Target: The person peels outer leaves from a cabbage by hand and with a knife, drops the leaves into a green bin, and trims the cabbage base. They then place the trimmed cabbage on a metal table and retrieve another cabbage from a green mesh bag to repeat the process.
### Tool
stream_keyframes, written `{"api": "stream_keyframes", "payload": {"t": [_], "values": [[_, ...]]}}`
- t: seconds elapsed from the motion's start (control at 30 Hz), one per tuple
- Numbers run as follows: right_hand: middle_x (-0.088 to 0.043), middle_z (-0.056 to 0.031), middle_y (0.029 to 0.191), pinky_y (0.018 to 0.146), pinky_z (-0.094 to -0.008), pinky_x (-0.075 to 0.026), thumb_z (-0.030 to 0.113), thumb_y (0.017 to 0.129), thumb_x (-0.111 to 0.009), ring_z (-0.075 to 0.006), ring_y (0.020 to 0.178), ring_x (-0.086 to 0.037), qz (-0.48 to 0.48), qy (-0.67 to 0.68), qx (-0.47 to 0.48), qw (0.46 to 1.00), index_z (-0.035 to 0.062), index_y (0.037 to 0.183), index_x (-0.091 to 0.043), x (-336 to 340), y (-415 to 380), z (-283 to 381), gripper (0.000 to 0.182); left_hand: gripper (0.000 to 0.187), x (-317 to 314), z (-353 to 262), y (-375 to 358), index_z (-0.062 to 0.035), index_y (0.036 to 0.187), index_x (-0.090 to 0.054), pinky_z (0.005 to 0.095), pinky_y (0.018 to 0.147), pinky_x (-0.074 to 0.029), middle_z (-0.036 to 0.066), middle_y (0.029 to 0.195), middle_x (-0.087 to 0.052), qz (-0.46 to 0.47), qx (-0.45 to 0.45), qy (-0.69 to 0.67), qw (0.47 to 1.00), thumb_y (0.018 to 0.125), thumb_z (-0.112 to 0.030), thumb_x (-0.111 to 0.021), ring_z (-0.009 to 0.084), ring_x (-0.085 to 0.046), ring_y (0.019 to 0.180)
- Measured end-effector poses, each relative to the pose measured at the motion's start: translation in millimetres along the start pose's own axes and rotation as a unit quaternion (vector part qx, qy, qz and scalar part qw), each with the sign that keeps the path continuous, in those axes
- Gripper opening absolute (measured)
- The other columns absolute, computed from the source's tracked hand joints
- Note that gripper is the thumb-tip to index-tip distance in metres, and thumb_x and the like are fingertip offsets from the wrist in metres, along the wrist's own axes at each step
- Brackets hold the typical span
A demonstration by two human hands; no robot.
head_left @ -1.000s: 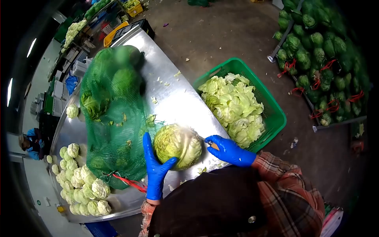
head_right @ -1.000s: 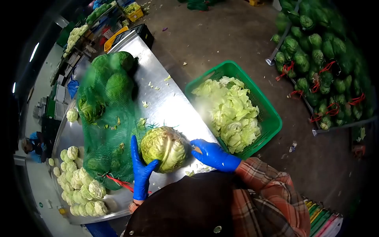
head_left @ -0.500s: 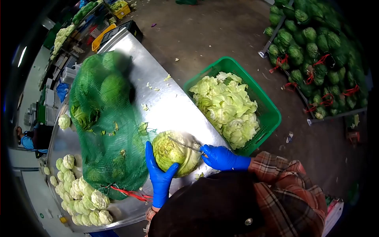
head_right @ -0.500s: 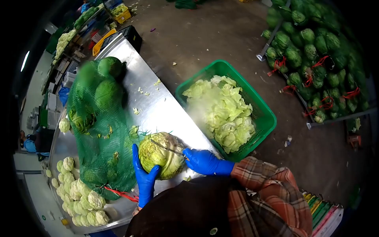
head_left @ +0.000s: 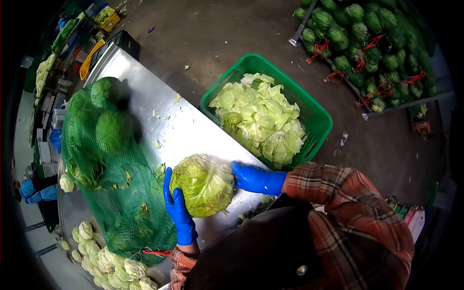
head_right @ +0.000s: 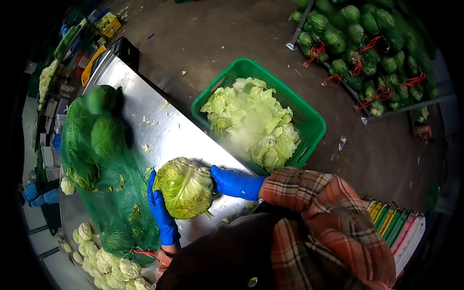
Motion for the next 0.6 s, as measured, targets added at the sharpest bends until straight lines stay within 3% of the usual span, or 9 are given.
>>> {"api": "stream_keyframes", "payload": {"t": [0.03,0.1,0.17,0.23,0.33,0.37,0.43,0.6], "values": [[-0.060,-0.0118,0.094,0.082,-0.0337,-0.045,0.029,0.103,-0.030,-0.0162,0.082,-0.050,-0.006,0.003,-0.009,1.000,0.0004,0.113,-0.052,3,3,-5,0.037,0.058,-3,-3,-2,-0.0007,0.141,-0.037,0.0368,0.107,-0.034,0.011,0.147,-0.036,-0.002,-0.008,0.017,1.000,0.092,-0.025,-0.057,0.0222,-0.043,0.127],[-0.061,-0.0193,0.099,0.082,-0.0390,-0.047,0.026,0.102,-0.029,-0.0262,0.083,-0.057,-0.010,-0.123,0.038,0.992,-0.0027,0.118,-0.048,8,2,4,0.038,0.059,-10,-8,-13,0.0009,0.141,-0.036,0.0376,0.108,-0.033,0.012,0.147,-0.036,-0.008,-0.040,0.063,0.997,0.093,-0.027,-0.057,0.0238,-0.041,0.129],[-0.060,-0.0246,0.099,0.079,-0.0433,-0.048,0.023,0.100,-0.031,-0.0349,0.084,-0.059,-0.021,-0.237,0.021,0.971,-0.0041,0.117,-0.047,17,-7,8,0.036,0.064,-8,-3,-30,0.0007,0.141,-0.036,0.0400,0.109,-0.029,0.015,0.147,-0.035,-0.015,-0.113,0.104,0.988,0.091,-0.030,-0.060,0.0269,-0.037,0.132],[-0.058,-0.0319,0.098,0.074,-0.0502,-0.048,0.021,0.096,-0.033,-0.0465,0.085,-0.059,-0.022,-0.444,0.019,0.895,-0.0058,0.114,-0.044,11,-32,52,0.034,0.067,-10,-1,-43,0.0006,0.141,-0.036,0.0408,0.110,-0.028,0.015,0.147,-0.035,-0.034,-0.137,0.107,0.984,0.090,-0.032,-0.062,0.0277,-0.036,0.132],[-0.059,-0.0308,0.094,0.071,-0.0498,-0.048,0.021,0.095,-0.034,-0.0461,0.083,-0.060,-0.023,-0.466,0.054,0.883,-0.0061,0.113,-0.043,11,-32,49,0.034,0.069,-11,-1,-51,0.0005,0.141,-0.036,0.0411,0.110,-0.028,0.016,0.147,-0.035,-0.055,-0.141,0.103,0.983,0.088,-0.035,-0.064,0.0278,-0.036,0.132],[-0.058,-0.0308,0.102,0.078,-0.0493,-0.047,0.020,0.095,-0.032,-0.0443,0.091,-0.059,0.004,-0.411,-0.044,0.911,-0.0058,0.117,-0.043,9,-34,49,0.035,0.069,-10,0,-51,0.0005,0.140,-0.037,0.0410,0.110,-0.028,0.016,0.146,-0.036,-0.051,-0.143,0.111,0.982,0.088,-0.035,-0.064,0.0277,-0.036,0.132],[-0.058,-0.0291,0.109,0.086,-0.0469,-0.045,0.022,0.097,-0.031,-0.0408,0.099,-0.058,0.009,-0.234,-0.030,0.972,-0.0055,0.120,-0.042,22,-1,-30,0.037,0.069,-10,-3,-44,0.0010,0.140,-0.038,0.0408,0.109,-0.030,0.016,0.146,-0.037,-0.029,-0.149,0.138,0.979,0.087,-0.036,-0.065,0.0271,-0.039,0.131],[-0.059,-0.0246,0.110,0.087,-0.0427,-0.045,0.019,0.097,-0.034,-0.0338,0.097,-0.059,-0.020,-0.285,0.096,0.954,-0.0039,0.121,-0.046,-16,-35,67,0.035,0.065,0,12,4,0.0019,0.140,-0.037,0.0381,0.106,-0.037,0.013,0.144,-0.039,0.074,-0.001,-0.080,0.994,0.090,-0.032,-0.061,0.0239,-0.045,0.125]]}}
Point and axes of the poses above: each hand's wrist, its own y-axis towards the middle knuckle, its own x-axis out of the back of the hand, z = x × y, the point moved 9 cm from there along y, towards the middle knuckle
